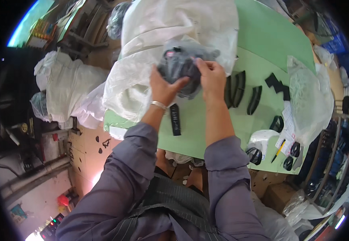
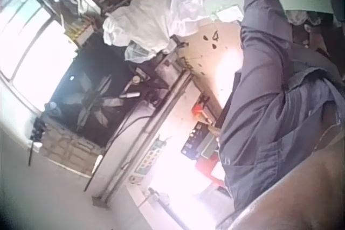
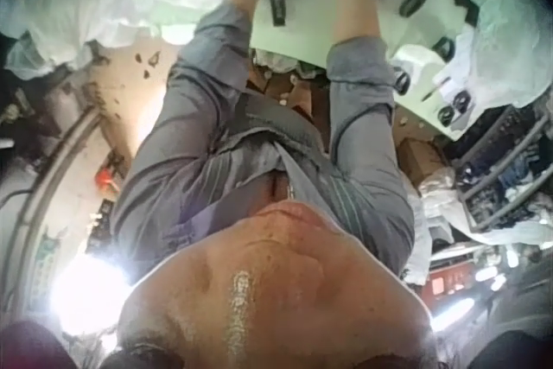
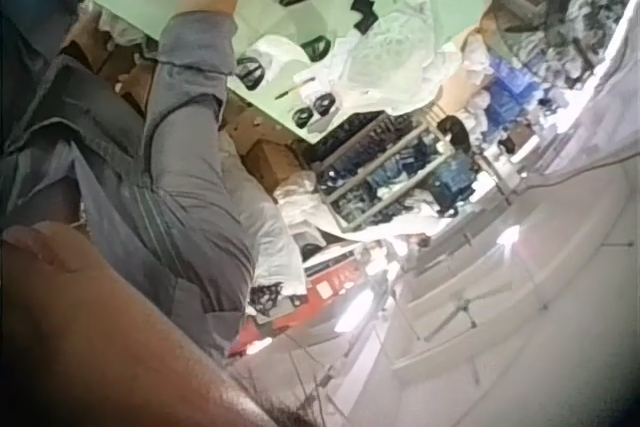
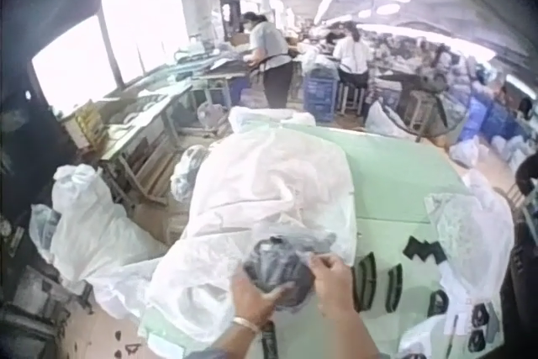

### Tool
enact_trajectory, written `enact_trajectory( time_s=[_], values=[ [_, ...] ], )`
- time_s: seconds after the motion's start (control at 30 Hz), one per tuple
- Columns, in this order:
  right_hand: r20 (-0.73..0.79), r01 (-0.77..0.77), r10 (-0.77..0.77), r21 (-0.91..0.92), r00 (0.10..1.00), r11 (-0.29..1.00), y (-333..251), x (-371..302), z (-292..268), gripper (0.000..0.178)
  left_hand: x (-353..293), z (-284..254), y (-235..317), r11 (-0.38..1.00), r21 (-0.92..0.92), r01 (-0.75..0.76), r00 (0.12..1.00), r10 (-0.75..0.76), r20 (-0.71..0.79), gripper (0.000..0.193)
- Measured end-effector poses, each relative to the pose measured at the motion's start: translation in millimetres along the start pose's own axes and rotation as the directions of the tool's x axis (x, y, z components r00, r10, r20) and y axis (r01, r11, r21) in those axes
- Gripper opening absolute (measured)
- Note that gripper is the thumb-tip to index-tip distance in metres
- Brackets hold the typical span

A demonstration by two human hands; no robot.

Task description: Processing and packing shoe components in a manufacturing facility.

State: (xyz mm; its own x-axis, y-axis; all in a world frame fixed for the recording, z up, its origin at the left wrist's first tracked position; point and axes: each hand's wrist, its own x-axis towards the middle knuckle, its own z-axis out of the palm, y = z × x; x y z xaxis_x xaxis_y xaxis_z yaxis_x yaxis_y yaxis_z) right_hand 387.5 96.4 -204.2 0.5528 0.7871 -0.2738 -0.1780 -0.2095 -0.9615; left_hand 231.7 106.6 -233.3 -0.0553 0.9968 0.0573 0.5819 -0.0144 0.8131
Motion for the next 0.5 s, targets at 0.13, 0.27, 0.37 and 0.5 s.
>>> enact_trajectory(
  time_s=[0.13,0.27,0.37,0.5],
  values=[
    [-0.217,0.071,-0.13,-0.264,0.967,0.962,25,12,7,0.048,-5,0,-9,0.984,0.11,-0.141,0.984,0.127,0.128,0.124],
    [-0.228,-0.223,0.209,-0.036,0.951,0.974,44,14,-8,0.106,-11,-23,-18,0.991,-0.031,-0.128,0.968,0.132,0.215,0.111],
    [0.002,-0.281,0.284,0.142,0.959,0.949,45,21,-21,0.06,-17,-67,-34,0.955,-0.274,-0.118,0.955,0.185,0.234,0.095],
    [0.173,-0.306,0.275,0.187,0.946,0.934,38,34,-33,0.054,-24,-149,-95,0.835,-0.524,-0.167,0.985,0.161,-0.057,0.042]
  ],
)
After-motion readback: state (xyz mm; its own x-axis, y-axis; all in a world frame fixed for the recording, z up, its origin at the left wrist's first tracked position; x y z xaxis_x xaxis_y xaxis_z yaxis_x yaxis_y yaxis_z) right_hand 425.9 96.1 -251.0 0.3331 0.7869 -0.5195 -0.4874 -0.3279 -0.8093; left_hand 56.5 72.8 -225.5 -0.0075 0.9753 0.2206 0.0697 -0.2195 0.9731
